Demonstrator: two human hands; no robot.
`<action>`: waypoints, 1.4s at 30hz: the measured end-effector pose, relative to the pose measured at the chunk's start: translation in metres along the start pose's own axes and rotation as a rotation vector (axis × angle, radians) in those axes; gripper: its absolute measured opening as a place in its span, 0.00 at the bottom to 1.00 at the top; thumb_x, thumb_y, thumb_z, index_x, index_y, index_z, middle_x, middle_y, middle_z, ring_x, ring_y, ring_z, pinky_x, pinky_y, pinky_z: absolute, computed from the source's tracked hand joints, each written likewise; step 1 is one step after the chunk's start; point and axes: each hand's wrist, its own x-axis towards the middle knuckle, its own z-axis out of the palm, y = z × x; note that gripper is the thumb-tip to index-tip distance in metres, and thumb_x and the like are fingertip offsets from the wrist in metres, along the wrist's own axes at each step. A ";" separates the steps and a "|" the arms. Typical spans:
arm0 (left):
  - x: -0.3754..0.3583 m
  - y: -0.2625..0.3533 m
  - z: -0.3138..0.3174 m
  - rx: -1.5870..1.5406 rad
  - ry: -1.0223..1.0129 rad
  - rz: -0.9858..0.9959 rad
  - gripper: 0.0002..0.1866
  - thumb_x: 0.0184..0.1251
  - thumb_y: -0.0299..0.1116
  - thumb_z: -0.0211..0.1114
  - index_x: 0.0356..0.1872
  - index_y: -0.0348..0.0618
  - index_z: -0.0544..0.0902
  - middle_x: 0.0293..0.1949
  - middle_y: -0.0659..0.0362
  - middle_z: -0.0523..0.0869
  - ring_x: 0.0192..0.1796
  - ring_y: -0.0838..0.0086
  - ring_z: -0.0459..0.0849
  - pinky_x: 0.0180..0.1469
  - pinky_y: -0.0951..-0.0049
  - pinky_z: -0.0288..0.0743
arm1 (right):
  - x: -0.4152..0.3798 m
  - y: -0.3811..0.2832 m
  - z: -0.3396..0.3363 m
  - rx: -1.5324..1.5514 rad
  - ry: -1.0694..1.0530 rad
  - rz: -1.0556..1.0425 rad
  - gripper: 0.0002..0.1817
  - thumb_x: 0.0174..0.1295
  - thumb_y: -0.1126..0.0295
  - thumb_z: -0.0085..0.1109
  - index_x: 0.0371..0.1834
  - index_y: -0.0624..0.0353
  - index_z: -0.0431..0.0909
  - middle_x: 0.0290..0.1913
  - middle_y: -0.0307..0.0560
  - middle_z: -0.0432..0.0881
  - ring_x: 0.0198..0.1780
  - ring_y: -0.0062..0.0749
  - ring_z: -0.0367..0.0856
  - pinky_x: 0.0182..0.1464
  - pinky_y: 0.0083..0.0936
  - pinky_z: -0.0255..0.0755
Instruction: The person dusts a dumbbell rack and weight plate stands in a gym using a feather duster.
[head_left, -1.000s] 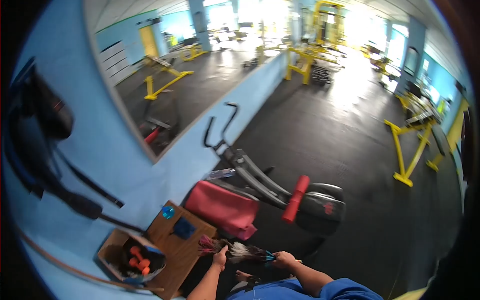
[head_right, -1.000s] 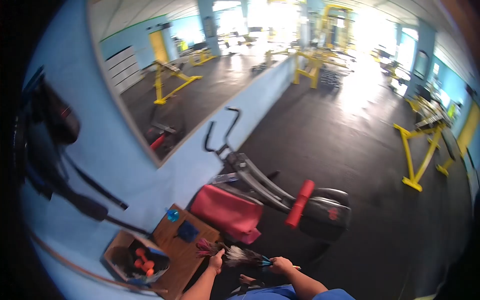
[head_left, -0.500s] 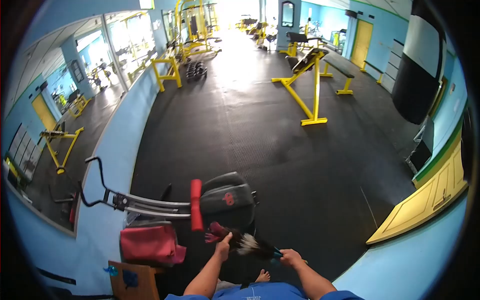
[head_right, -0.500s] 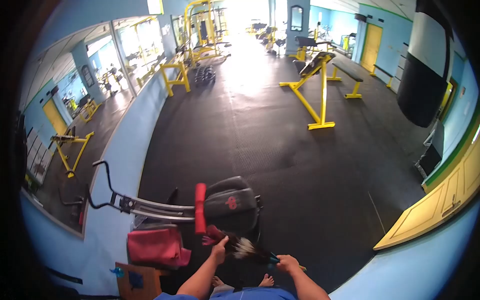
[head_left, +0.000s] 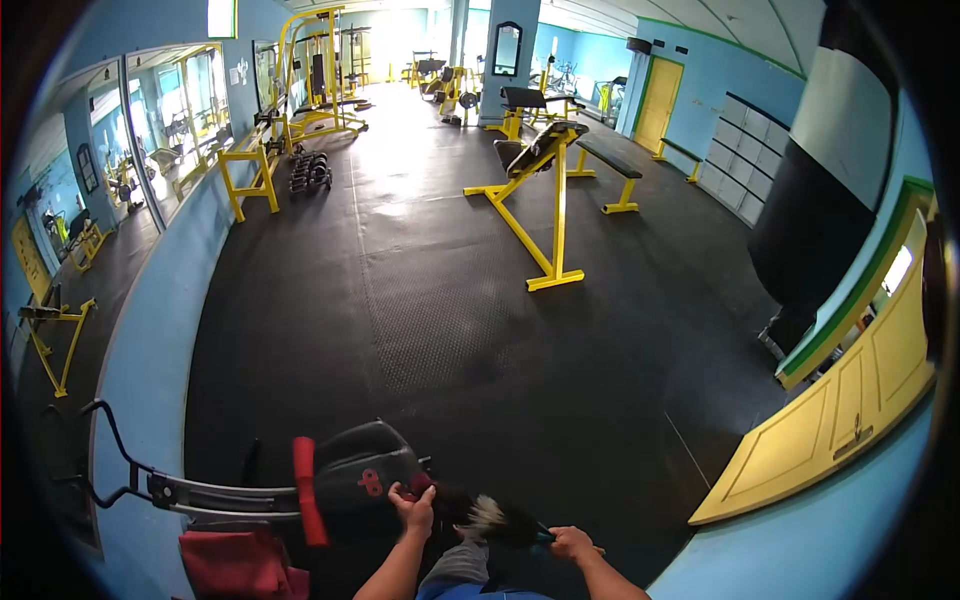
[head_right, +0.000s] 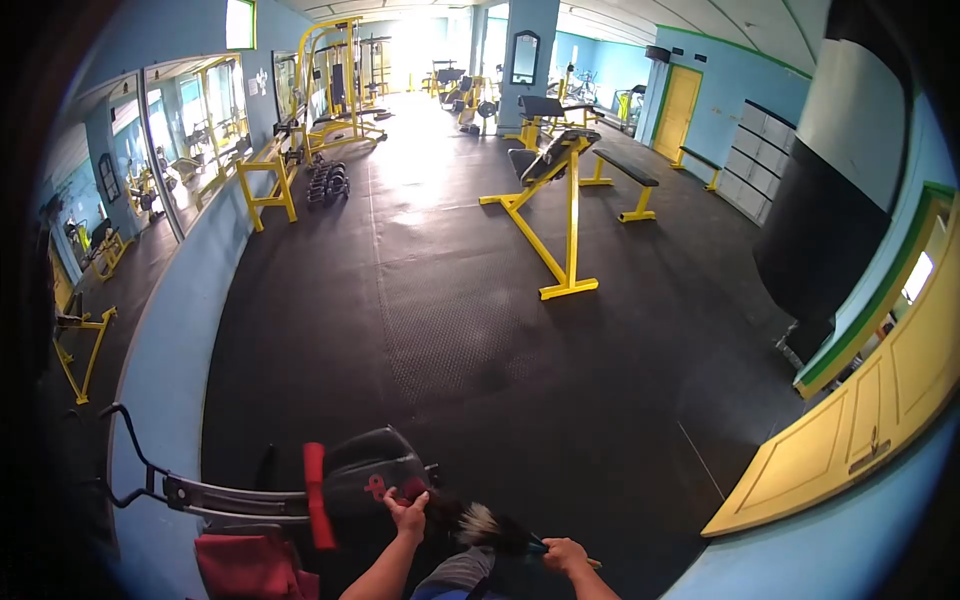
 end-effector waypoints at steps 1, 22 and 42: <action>0.020 0.004 0.011 -0.109 -0.150 0.034 0.29 0.56 0.38 0.75 0.59 0.47 0.74 0.48 0.56 0.81 0.48 0.64 0.83 0.57 0.66 0.75 | 0.020 -0.002 -0.008 -0.032 0.016 -0.044 0.18 0.55 0.53 0.55 0.47 0.38 0.84 0.43 0.48 0.88 0.49 0.52 0.84 0.52 0.45 0.78; 0.431 0.178 0.285 0.708 -0.251 0.046 0.27 0.72 0.56 0.51 0.50 0.42 0.83 0.49 0.41 0.85 0.56 0.42 0.81 0.59 0.52 0.74 | 0.528 -0.293 -0.374 -0.333 0.092 -0.363 0.11 0.50 0.55 0.62 0.37 0.37 0.84 0.35 0.46 0.87 0.43 0.49 0.87 0.45 0.44 0.80; 0.912 0.344 0.446 0.544 0.082 0.061 0.22 0.65 0.53 0.64 0.45 0.42 0.85 0.46 0.43 0.87 0.51 0.48 0.85 0.53 0.54 0.77 | 0.894 -0.772 -0.619 -0.495 0.004 -0.573 0.14 0.57 0.48 0.61 0.38 0.41 0.83 0.36 0.49 0.87 0.44 0.51 0.87 0.45 0.46 0.79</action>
